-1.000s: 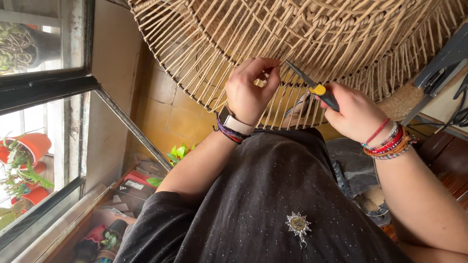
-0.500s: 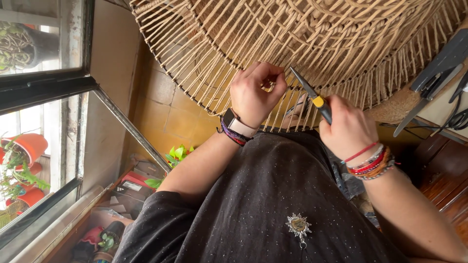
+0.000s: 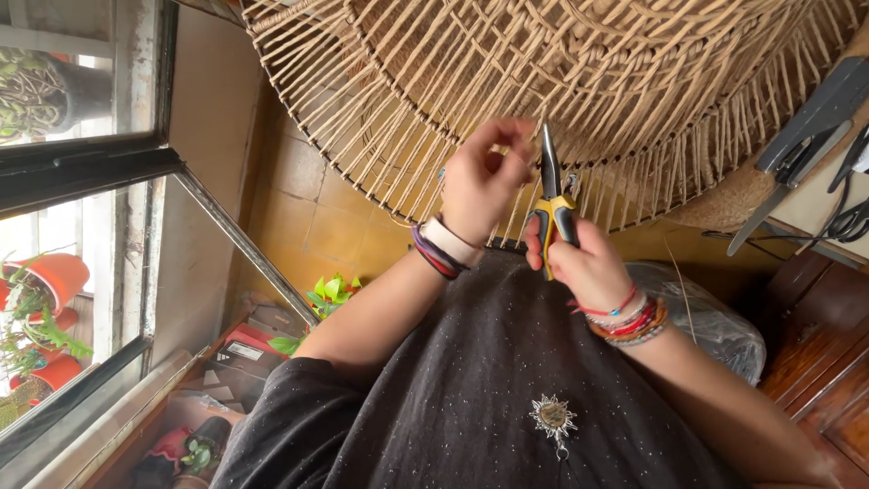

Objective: Weaving and securing wicker strands to a frame using a stapler and wire cutters

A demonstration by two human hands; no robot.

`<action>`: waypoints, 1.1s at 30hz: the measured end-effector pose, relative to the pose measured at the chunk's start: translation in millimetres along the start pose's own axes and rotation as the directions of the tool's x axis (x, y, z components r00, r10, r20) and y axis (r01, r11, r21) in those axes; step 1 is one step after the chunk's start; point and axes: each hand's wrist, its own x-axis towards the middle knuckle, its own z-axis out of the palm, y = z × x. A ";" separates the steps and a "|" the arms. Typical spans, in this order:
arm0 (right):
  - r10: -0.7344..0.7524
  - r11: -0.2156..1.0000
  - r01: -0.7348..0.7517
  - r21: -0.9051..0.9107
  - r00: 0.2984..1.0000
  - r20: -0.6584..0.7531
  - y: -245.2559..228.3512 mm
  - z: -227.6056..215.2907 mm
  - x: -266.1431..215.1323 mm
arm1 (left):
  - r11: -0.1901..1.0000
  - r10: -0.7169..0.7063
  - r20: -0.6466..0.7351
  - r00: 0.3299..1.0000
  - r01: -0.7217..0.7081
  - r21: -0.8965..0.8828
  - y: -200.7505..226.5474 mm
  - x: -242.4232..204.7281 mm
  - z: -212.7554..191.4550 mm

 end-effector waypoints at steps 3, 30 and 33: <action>0.013 0.956 -0.024 -0.293 0.999 -0.039 -5.3 -13.0 1.4 | 0.777 -0.320 0.211 0.924 0.383 -0.499 -27.8 10.9 2.8; 0.100 0.989 -0.094 -0.114 0.994 0.046 12.6 -22.4 -5.1 | 0.791 -0.435 0.230 0.870 0.492 -0.364 -22.0 20.4 -11.4; 0.156 0.926 -0.144 -0.348 0.988 0.008 -1.1 -25.6 -4.5 | 0.704 -0.476 0.266 0.838 0.544 -0.456 -4.8 21.0 -12.3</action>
